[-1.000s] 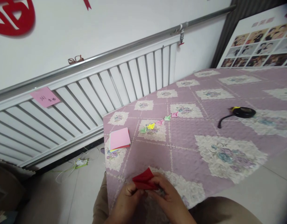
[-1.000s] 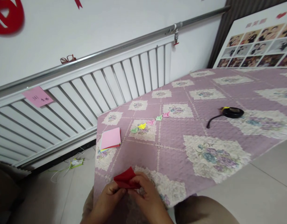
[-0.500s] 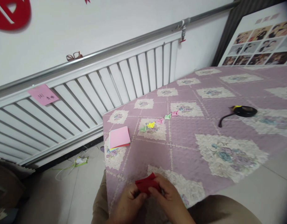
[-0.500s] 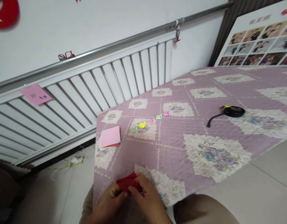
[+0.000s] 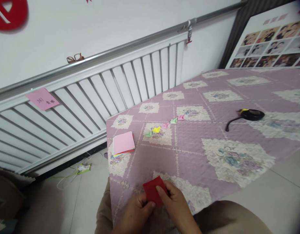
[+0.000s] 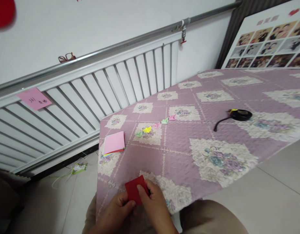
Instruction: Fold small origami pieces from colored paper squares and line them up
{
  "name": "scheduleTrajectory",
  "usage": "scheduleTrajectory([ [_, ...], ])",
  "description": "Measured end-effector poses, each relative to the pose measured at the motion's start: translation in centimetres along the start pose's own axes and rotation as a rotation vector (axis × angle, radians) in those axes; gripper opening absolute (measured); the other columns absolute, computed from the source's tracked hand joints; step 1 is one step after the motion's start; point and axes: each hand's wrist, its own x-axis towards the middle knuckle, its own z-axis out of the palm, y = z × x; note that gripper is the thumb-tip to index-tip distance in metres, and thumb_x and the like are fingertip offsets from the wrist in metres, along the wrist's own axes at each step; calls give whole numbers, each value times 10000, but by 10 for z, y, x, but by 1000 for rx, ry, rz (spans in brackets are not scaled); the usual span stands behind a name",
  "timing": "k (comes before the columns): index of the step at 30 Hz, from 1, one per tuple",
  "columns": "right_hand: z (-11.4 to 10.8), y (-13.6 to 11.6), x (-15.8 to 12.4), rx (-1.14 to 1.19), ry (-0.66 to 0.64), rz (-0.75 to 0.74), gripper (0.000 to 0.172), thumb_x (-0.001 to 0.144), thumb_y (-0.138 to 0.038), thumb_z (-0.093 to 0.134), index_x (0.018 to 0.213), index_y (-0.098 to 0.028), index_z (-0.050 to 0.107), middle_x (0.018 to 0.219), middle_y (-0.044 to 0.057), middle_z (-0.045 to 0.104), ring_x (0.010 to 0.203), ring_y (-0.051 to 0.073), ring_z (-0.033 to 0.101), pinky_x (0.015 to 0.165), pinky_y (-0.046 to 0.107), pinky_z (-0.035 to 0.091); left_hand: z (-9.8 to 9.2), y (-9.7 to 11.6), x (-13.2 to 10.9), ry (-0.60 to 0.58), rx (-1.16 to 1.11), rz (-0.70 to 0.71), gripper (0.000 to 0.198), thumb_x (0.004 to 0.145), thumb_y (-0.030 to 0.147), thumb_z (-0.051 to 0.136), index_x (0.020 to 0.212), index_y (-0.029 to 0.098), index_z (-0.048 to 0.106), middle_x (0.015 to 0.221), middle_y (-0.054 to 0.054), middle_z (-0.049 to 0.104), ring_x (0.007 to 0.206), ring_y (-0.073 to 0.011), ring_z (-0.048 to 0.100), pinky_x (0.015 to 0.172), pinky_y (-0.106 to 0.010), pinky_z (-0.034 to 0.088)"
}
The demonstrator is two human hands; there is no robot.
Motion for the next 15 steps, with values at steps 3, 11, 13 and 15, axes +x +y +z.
scheduleTrajectory([
  [3,1,2,0,30,22,8,253,816,-436,501,740,-225,617,702,14,625,688,187,571,628,290,461,2,-1,-1,1,24,-49,137,752,330,647,715,200,674,566,4,586,495,-143,447,522,-245,299],
  [11,2,3,-1,44,95,39,253,804,-459,520,708,-237,593,642,-10,586,623,177,545,570,277,438,3,5,-3,35,166,-87,198,770,367,618,664,203,648,504,19,544,471,-135,422,504,-246,264],
  [13,2,4,0,64,104,39,234,800,-452,528,735,-238,595,670,-4,605,641,181,563,571,278,446,3,5,-4,19,189,-70,205,785,370,599,680,200,647,528,21,540,482,-132,424,504,-242,260],
  [15,2,5,0,83,115,37,219,798,-445,537,761,-237,596,703,2,622,665,185,579,582,280,456,2,5,-3,11,186,-57,199,786,369,596,704,196,652,559,21,539,497,-129,426,507,-238,257],
])
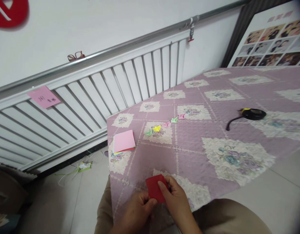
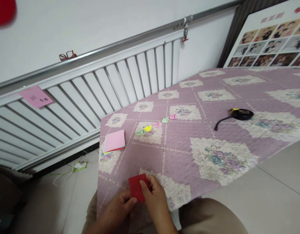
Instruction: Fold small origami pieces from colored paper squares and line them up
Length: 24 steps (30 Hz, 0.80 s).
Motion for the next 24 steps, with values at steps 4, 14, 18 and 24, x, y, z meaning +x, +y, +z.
scheduleTrajectory([
  [4,2,5,2,79,11,17,217,789,-445,569,792,-229,593,736,13,639,689,193,598,610,297,481,0,-2,2,-8,-31,-18,183,754,369,637,693,196,647,548,26,534,487,-126,407,508,-241,242],
  [14,5,-5,-1,454,-129,150,564,778,-580,574,1203,-213,527,868,65,676,687,203,635,552,298,485,2,-22,13,92,-454,-24,355,680,525,719,678,201,574,492,52,488,446,-97,369,492,-232,236],
  [18,12,-2,-2,242,-226,107,297,712,-463,660,837,-193,664,790,39,686,776,212,634,752,331,482,2,-31,21,89,-423,33,390,709,554,691,669,194,546,508,52,494,459,-92,392,492,-223,256],
  [24,17,3,-3,183,-193,140,253,729,-443,608,788,-201,654,747,26,678,711,196,609,680,301,466,1,-50,29,99,-244,7,447,754,649,584,710,206,537,561,44,521,517,-115,447,534,-230,319],
])
